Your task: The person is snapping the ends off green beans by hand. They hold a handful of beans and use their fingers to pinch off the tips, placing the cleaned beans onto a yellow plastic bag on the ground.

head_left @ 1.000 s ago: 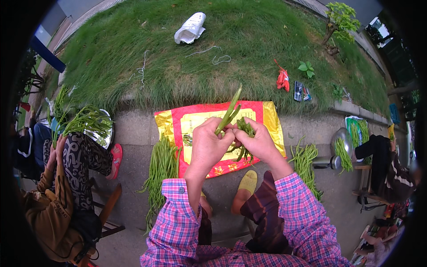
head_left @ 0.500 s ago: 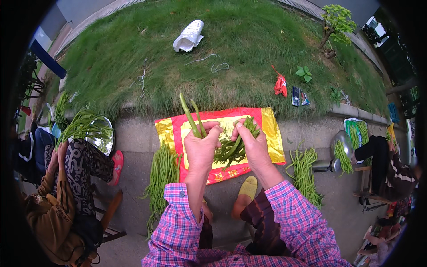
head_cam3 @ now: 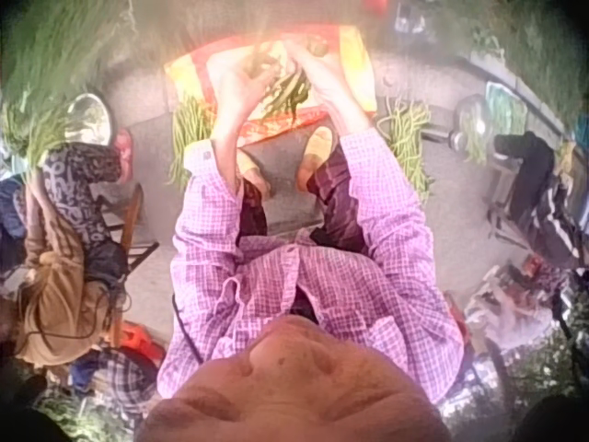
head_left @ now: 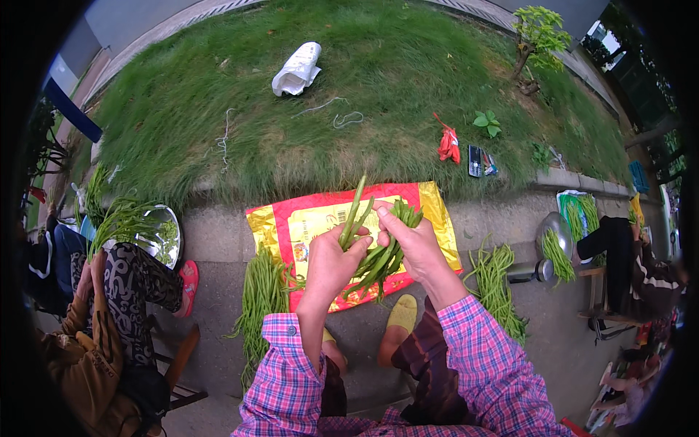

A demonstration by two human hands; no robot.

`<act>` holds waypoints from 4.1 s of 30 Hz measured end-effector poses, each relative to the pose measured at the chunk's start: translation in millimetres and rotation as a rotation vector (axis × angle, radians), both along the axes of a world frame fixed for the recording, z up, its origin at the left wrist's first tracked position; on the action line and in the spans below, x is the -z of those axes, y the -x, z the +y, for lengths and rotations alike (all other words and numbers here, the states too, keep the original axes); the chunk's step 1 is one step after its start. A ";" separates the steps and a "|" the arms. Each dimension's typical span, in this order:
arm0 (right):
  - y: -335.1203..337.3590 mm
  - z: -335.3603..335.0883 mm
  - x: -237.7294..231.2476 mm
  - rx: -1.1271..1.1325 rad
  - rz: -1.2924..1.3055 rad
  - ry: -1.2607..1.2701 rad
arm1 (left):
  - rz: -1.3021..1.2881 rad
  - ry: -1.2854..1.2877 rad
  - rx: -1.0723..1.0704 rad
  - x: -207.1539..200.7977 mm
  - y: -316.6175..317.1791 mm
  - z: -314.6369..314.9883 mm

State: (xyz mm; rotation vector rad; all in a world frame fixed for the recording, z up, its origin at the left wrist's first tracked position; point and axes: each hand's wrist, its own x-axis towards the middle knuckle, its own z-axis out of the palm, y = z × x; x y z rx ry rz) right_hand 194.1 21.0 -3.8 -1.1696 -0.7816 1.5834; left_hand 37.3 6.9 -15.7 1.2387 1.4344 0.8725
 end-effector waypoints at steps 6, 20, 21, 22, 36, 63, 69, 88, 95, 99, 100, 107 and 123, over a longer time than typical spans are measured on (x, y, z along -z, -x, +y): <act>-2.2 -0.5 4.0 -0.057 -0.152 -0.044 | 0.184 -0.016 0.104 0.3 -0.7 -2.3; -48.7 20.0 13.0 0.379 0.146 -0.066 | -0.348 -0.073 -0.458 3.6 44.8 22.4; -50.5 20.8 12.0 0.420 0.130 -0.067 | -0.338 -0.076 -0.453 4.8 45.2 22.5; -50.9 21.8 12.1 0.360 0.190 -0.116 | -0.326 -0.079 -0.450 4.9 46.7 21.5; -15.9 7.8 18.1 -0.088 -0.289 -0.163 | -0.141 -0.126 -0.131 -0.6 7.0 6.9; -6.5 -4.6 5.9 -0.283 -0.708 -0.222 | 0.299 -0.385 0.058 -10.0 2.7 0.4; 4.0 -4.4 5.6 -0.114 -0.354 -0.096 | 0.111 -0.373 -0.111 -11.6 -7.2 -0.4; -2.9 -5.9 -12.5 -0.219 0.232 -0.041 | -0.574 0.016 -0.472 -10.4 14.1 15.3; -1.7 -1.7 -8.3 -0.072 0.099 -0.001 | 0.182 -0.176 -0.221 -0.2 5.2 2.4; -8.7 2.4 -1.8 0.023 0.128 0.026 | 0.452 -0.392 -0.150 2.0 -2.6 -0.6; -11.2 2.9 -1.4 0.023 0.135 0.008 | 0.485 -0.359 -0.125 0.2 -5.1 -1.7; -6.3 -1.1 -10.4 -0.052 0.096 -0.046 | 0.606 -0.377 -0.024 -0.2 -8.8 -7.8; -32.5 16.2 17.1 0.042 -0.044 -0.171 | 0.219 -0.200 -0.027 -11.7 19.1 9.1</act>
